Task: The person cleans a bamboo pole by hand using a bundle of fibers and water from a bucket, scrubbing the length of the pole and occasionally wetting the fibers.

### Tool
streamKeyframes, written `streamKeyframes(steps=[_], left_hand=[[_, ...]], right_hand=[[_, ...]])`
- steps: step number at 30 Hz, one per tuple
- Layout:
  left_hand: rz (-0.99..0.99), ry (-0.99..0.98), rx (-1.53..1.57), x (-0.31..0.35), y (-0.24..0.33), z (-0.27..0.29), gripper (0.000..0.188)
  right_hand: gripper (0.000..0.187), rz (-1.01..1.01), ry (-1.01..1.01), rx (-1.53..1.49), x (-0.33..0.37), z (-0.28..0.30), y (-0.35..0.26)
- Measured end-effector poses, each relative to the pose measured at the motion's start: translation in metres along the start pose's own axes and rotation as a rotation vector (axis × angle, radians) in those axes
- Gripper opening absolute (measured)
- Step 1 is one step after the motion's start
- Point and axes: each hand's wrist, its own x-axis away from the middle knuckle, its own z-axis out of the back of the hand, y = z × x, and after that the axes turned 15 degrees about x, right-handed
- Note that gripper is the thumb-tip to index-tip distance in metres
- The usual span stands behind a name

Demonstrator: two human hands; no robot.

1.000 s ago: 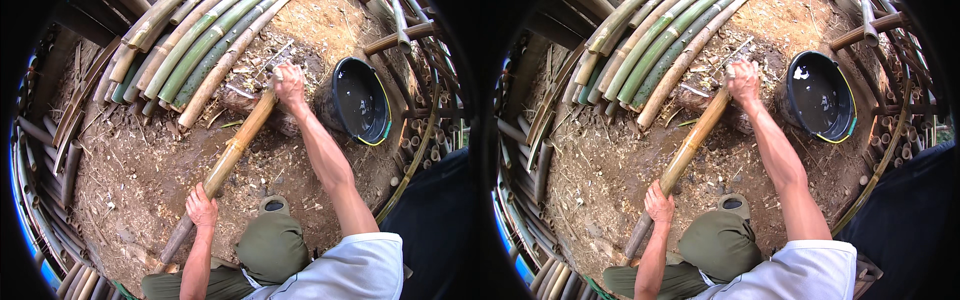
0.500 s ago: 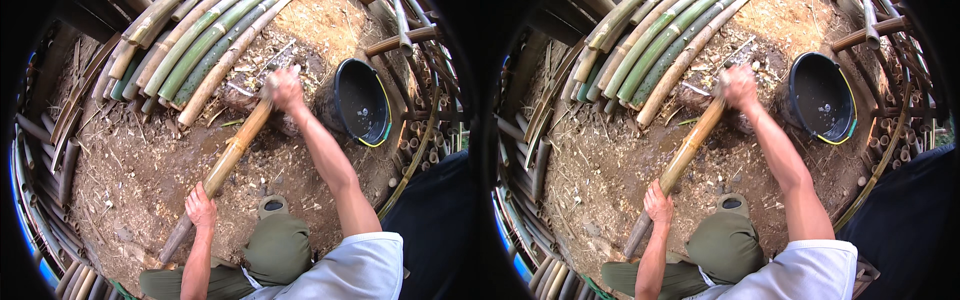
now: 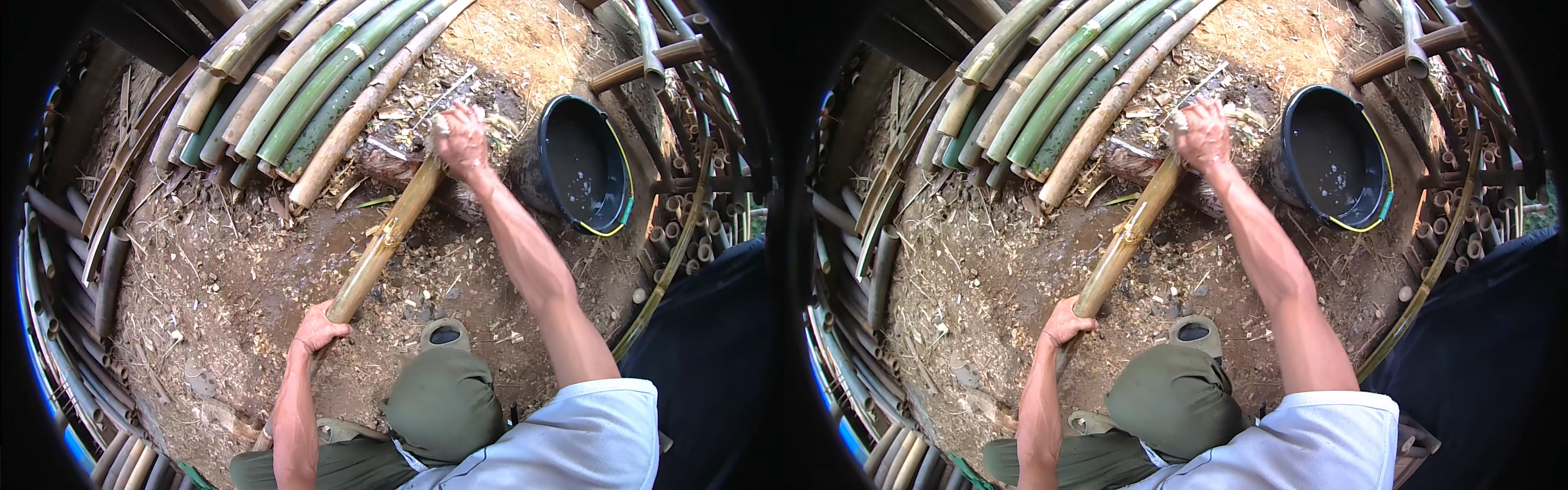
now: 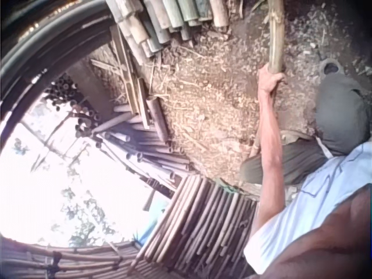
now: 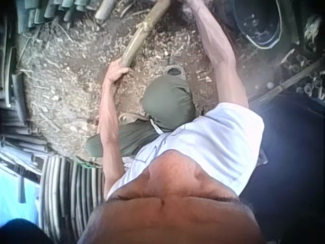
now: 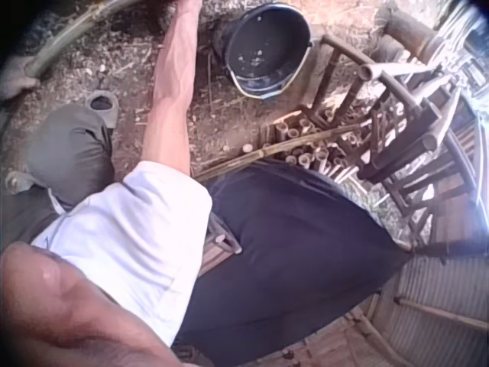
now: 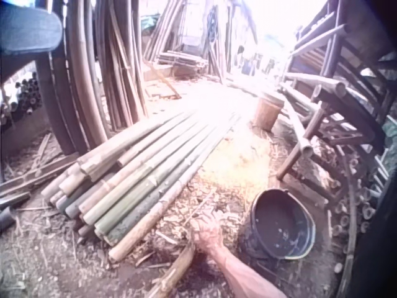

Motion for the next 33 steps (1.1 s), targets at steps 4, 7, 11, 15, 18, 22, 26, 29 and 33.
streamKeyframes(steps=[4,7,11,15,18,22,26,29,33], left_hand=[[-0.074,0.160,-0.078,0.015,-0.010,-0.004,0.049],[-0.072,0.180,-0.082,0.020,-0.009,-0.008,0.047],[-0.099,0.168,-0.177,0.007,0.000,-0.010,0.051],[-0.218,0.318,-0.282,0.012,-0.020,-0.004,0.060],[-0.304,0.458,-0.449,0.026,-0.033,-0.012,0.072],[-0.188,0.838,-0.783,0.107,-0.077,-0.037,0.080],[0.005,0.782,-0.684,0.125,-0.113,-0.021,0.075],[0.048,0.446,-0.502,0.103,-0.080,0.007,0.063],[0.071,0.131,-0.103,0.094,-0.110,0.045,0.051]], right_hand=[[0.014,0.212,0.089,-0.395,0.067,0.033,-0.088],[0.020,0.207,-0.219,0.101,0.020,0.028,-0.043],[0.021,0.074,0.162,0.033,0.002,-0.005,0.014],[0.029,0.195,0.080,-0.098,0.111,0.054,-0.168],[0.020,0.338,0.060,-0.663,0.176,0.101,-0.245],[0.020,0.376,0.005,-0.093,0.089,0.055,-0.118],[0.025,0.235,0.031,0.081,0.027,0.023,-0.040],[0.010,0.335,0.013,-0.276,0.112,0.038,-0.159],[0.017,0.560,-0.042,-0.628,0.188,0.095,-0.251]])
